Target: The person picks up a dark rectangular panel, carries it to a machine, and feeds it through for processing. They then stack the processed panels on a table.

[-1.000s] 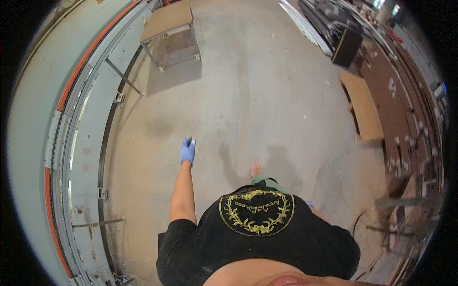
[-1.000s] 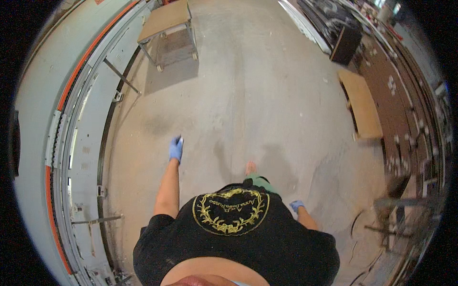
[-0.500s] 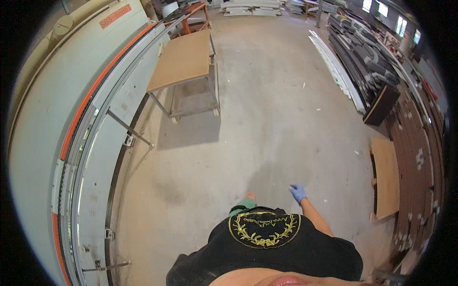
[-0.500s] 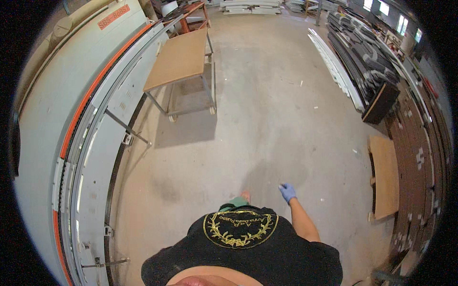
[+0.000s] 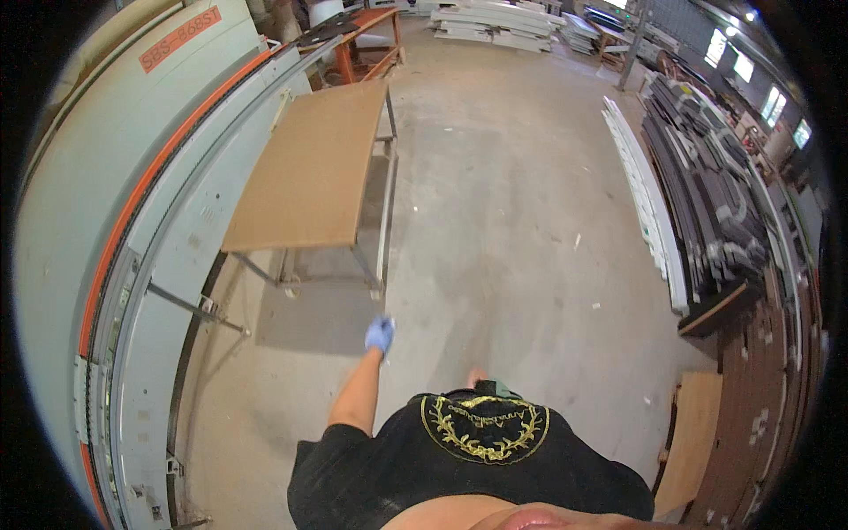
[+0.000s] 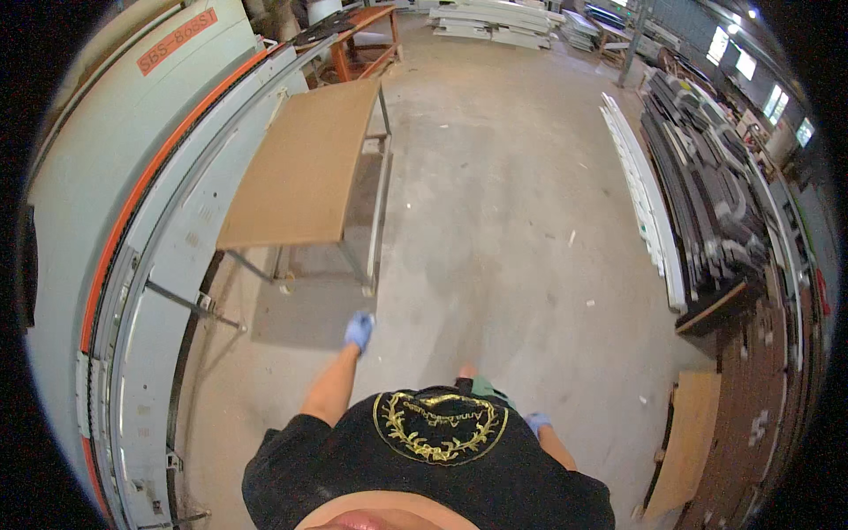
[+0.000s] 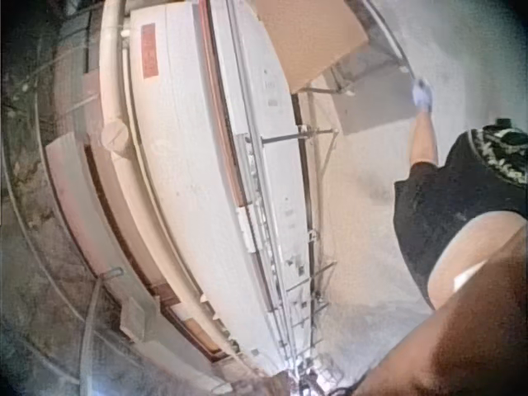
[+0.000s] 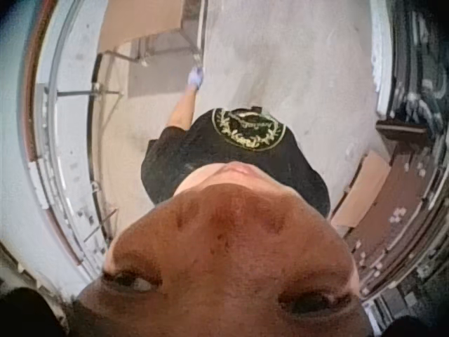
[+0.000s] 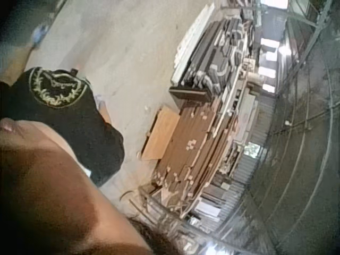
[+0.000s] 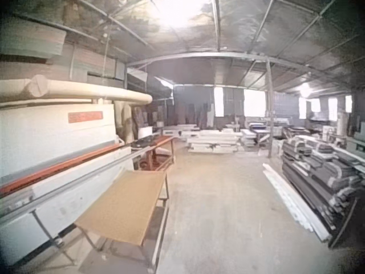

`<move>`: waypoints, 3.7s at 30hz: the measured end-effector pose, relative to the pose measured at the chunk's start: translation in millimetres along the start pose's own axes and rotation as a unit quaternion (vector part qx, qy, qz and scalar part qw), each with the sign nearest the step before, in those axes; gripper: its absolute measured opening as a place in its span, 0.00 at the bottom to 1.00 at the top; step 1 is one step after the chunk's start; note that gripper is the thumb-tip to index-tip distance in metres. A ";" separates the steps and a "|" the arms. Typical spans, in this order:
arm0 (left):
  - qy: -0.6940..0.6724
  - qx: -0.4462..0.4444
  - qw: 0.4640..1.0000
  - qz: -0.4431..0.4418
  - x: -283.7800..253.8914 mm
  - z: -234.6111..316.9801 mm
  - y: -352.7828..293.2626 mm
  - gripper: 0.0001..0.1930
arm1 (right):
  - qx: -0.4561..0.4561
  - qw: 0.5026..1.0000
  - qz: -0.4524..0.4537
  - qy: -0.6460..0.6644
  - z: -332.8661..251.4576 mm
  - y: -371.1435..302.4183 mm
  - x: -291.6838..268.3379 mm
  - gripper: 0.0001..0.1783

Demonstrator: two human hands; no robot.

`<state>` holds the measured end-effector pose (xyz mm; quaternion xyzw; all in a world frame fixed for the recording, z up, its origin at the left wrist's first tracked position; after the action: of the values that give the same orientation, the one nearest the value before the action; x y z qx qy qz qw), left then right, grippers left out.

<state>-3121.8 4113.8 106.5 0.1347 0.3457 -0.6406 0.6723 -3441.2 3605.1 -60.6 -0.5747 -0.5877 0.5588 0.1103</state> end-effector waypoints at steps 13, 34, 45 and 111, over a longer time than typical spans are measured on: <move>0.200 -0.297 0.875 -0.326 53.9 -44.9 206.8 0.25 | -0.218 0.964 0.097 0.119 -564.1 296.7 -287.4 0.21; -0.246 -0.029 0.969 0.018 33.8 469.2 1111.8 0.16 | -0.243 0.964 0.040 -0.100 -1130.5 792.3 -669.5 0.25; -0.455 -0.064 0.875 0.154 -123.3 581.4 1527.6 0.23 | -0.230 0.971 0.044 -0.039 -1444.6 1053.5 -729.4 0.23; -0.747 -0.268 0.536 0.288 -388.8 798.0 2565.6 0.18 | -0.708 0.447 -0.039 -0.545 -3241.4 1303.3 -715.5 0.44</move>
<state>-416.5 4281.4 260.9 -0.4873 -0.1841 -0.1576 0.8389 6.0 4379.9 423.2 -0.0079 -0.7407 0.1433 -0.6563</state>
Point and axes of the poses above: each hand's wrist, its own y-axis towards the middle knuckle, its own x-axis out of the palm, z = x × y, the point moved 1 cm from there along y, towards the middle knuckle, and after that the axes turned 3 degrees about -y, right-handed, at the moved point
